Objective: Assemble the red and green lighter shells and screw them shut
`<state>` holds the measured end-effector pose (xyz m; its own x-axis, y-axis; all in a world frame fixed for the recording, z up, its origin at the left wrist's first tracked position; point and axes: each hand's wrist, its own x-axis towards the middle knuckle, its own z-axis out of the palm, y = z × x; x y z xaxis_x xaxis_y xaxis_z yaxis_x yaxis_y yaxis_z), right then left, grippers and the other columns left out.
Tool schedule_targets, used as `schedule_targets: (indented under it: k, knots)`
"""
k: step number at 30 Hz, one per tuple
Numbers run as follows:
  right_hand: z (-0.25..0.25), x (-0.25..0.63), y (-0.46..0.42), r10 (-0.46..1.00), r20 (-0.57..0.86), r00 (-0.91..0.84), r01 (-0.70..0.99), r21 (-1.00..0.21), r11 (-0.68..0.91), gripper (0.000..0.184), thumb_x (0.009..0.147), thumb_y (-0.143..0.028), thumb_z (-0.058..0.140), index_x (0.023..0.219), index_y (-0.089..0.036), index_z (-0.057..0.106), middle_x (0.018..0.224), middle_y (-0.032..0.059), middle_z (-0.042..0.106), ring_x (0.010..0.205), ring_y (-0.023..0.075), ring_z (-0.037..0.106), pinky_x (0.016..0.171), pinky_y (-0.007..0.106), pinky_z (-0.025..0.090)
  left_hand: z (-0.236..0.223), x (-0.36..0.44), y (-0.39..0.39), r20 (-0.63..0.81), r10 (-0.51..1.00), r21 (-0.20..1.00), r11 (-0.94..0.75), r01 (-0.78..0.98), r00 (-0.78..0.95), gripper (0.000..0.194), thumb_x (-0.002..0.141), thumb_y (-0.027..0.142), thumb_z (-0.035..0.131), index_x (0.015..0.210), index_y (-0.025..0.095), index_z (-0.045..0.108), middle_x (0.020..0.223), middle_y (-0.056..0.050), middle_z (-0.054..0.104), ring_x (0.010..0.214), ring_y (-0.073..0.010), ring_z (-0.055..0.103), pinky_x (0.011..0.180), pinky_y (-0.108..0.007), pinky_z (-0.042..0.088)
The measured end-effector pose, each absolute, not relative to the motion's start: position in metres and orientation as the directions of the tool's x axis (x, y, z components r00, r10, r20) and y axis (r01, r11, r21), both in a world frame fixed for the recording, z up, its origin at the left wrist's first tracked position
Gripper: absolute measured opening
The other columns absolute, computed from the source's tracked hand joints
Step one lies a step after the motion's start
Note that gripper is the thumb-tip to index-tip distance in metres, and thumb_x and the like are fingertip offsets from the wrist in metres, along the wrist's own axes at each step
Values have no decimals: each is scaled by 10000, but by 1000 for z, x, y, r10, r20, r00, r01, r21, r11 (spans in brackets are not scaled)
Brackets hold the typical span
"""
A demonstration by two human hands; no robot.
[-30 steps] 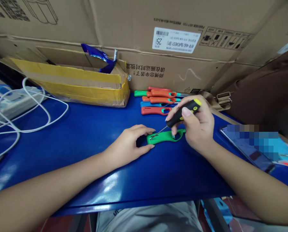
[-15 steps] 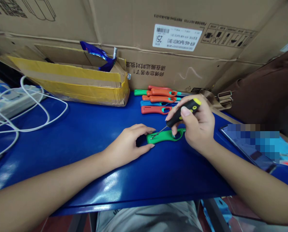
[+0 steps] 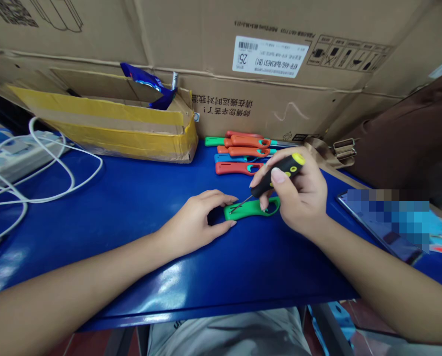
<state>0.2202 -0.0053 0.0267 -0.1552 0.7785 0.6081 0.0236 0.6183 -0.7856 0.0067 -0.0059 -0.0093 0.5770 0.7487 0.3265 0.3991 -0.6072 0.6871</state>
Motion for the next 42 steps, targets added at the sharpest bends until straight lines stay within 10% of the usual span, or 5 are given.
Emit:
schedule_targets:
  k: [11, 42]
  knots:
    - [29, 219, -8, 764, 620, -177, 62, -768, 637, 86, 1002, -342, 592, 1052, -284, 553, 840, -13, 695, 511, 114, 640, 382, 231, 530, -9, 7, -6, 326, 749, 688, -606, 398, 577, 320, 879, 231, 742, 1193, 187, 696, 1153, -64, 743, 1056, -208, 698, 969, -359, 555]
    - [27, 219, -9, 766, 626, -147, 77, -765, 639, 94, 996, -350, 603, 1056, -284, 574, 855, 9, 685, 672, 157, 703, 397, 227, 528, -10, 7, -6, 339, 739, 686, -617, 385, 582, 330, 873, 217, 753, 1194, 173, 693, 1140, -57, 741, 1040, -195, 689, 970, -339, 545]
